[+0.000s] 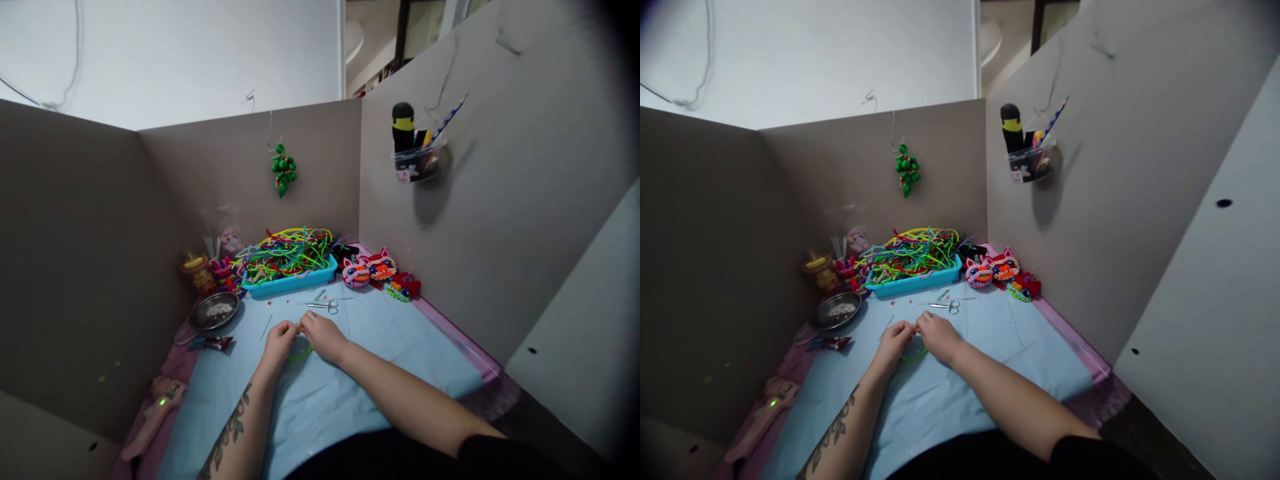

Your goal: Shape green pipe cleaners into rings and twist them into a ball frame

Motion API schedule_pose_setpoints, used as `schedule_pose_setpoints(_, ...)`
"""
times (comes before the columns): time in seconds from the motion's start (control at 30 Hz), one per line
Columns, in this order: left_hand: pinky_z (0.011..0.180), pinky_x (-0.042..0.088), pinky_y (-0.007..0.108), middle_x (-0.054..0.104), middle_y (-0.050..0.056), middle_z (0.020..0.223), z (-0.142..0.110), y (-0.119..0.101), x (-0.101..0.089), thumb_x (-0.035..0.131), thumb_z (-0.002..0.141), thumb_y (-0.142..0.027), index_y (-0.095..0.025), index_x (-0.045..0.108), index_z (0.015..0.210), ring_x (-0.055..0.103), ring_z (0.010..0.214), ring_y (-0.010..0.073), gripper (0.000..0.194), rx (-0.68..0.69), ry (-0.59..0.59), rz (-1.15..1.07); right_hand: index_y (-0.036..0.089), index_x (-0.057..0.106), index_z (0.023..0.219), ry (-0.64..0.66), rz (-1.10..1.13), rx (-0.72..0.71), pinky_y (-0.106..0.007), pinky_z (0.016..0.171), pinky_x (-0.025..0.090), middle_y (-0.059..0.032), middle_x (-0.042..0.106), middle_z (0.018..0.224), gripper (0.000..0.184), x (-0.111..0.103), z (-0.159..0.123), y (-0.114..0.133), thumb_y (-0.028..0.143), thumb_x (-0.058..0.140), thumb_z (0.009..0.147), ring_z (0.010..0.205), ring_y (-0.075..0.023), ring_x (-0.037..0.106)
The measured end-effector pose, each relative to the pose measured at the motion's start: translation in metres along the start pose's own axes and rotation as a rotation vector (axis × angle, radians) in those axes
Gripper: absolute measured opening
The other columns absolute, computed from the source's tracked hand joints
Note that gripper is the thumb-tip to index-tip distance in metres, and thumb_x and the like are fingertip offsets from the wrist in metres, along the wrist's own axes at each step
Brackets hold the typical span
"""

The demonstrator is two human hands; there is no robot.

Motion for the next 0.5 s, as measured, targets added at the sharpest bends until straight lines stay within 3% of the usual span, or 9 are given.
schedule_pose_setpoints(0.5,0.044,0.024,0.020,0.044,-0.005,0.047,-0.0016,-0.0060,0.0029,0.057,0.064,-0.036,-0.015,0.056,0.058,0.034,0.043,0.0069,0.022,-0.058,-0.006,-0.045,0.017,0.053,0.089,-0.007,-0.102,0.016,-0.029,0.069,0.040,-0.0087,0.056,0.091,0.012,-0.0005,0.0017,0.0018,0.012,0.043,0.085,0.086,-0.0205,0.051)
Point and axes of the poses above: each hand's wrist, its own z-axis towards the middle knuckle, its own x-axis out of the palm, y = z × x, the point moved 1 cm from there along z, towards the middle knuckle
